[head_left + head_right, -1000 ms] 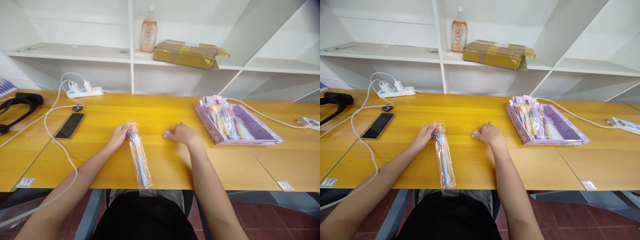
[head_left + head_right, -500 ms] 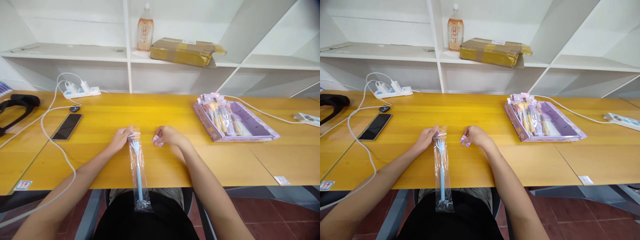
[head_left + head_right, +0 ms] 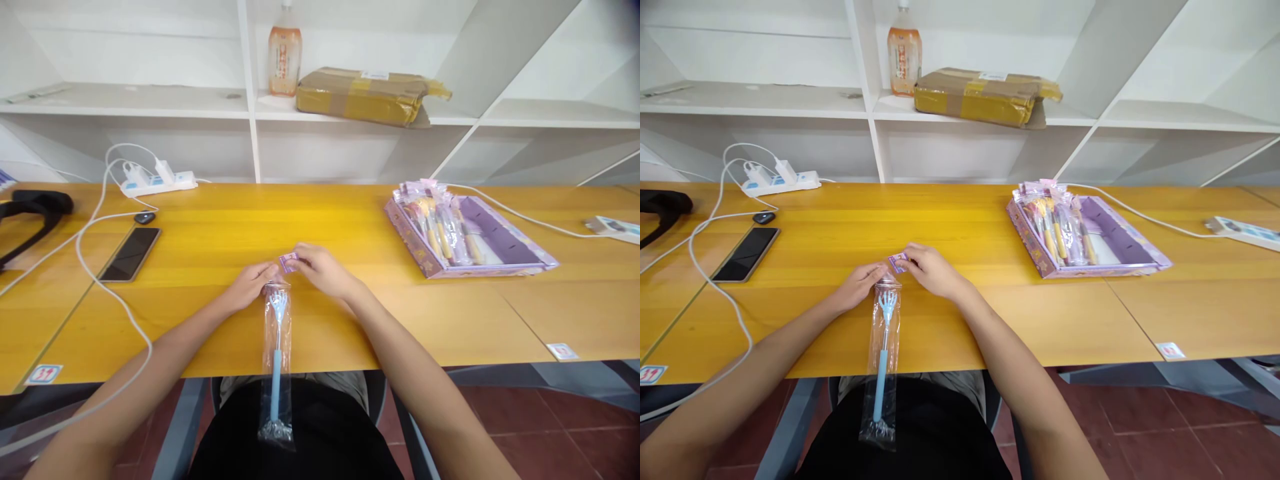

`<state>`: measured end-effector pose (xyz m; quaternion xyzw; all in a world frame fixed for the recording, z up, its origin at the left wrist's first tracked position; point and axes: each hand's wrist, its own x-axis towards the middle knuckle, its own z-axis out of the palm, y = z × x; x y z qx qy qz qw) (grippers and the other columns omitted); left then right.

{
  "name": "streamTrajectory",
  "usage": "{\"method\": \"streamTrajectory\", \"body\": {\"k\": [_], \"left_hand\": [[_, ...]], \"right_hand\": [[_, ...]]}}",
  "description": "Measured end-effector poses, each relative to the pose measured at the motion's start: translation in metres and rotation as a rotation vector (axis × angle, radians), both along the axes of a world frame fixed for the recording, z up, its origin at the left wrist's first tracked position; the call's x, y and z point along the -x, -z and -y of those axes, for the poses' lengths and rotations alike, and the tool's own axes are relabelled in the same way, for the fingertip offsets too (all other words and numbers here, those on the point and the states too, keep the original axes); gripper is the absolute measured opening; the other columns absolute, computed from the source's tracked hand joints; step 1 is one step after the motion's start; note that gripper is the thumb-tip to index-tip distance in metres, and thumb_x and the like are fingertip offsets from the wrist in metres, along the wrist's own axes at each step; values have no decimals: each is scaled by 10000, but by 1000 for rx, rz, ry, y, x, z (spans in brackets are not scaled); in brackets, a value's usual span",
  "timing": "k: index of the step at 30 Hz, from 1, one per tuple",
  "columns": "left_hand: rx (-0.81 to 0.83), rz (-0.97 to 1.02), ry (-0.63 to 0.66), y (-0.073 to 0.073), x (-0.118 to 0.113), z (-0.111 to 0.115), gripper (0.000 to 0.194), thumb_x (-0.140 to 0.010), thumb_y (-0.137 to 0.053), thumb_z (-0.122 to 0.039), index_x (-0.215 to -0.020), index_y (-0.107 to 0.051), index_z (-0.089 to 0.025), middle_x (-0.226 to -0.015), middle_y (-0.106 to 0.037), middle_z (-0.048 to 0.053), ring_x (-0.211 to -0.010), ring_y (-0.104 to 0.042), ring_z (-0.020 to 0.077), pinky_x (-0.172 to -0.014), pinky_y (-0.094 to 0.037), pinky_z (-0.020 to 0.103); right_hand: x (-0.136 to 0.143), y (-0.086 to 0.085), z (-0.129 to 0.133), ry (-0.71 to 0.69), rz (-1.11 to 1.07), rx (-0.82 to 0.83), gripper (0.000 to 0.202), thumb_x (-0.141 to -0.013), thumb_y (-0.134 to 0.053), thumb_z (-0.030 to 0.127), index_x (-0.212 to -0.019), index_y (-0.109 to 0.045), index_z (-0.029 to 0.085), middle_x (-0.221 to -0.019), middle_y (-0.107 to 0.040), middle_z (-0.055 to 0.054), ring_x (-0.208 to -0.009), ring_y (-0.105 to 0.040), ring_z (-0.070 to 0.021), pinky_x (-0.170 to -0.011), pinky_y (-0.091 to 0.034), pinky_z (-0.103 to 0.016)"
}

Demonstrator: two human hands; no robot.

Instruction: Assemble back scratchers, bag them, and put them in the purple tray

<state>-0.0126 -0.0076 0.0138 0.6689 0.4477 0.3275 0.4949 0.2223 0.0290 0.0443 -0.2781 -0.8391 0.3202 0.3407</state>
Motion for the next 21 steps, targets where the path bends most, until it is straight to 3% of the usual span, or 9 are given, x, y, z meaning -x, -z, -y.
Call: {"method": "streamTrajectory", "body": {"k": [5,12,16,21], "left_hand": [[-43,-58,97,0,0,2,390,-985,-632,-571,-1026,-681,-186,-951,-705,40,-853,-654,193,-790,-510,308],[-21,-69,96,1,2,2,383,-993,-624,-554,-1100,-677,-190,-971,-705,37,-855,-652,194,-785,-504,311],[-48,-80,111,-2,1,3,379,-993,-628,-531,-1140,-686,-187,-1025,-717,56,-893,-657,204,-819,-514,325],[-59,-86,63,-7,-1,4,390,-937,-695,-514,-1159,-722,-193,-927,-710,36,-821,-639,202,-754,-520,316]], "right_hand": [[1,1,1,62,45,-91,194,-1063,-524,219,-879,-584,207,-863,-538,-7,-789,-517,-166,-754,-400,-303],[-2,4,0,143,25,-22,117,-1059,-565,303,-1118,-625,222,-919,-659,-23,-789,-602,-167,-753,-476,-297],[-1,8,1,121,-25,94,349,-1037,-581,295,-1376,-519,240,-995,-700,-12,-740,-651,-145,-714,-510,-280],[-1,6,0,141,28,-40,134,-1012,-645,303,-1119,-637,222,-1029,-706,-52,-879,-656,-181,-813,-526,-314]]}}
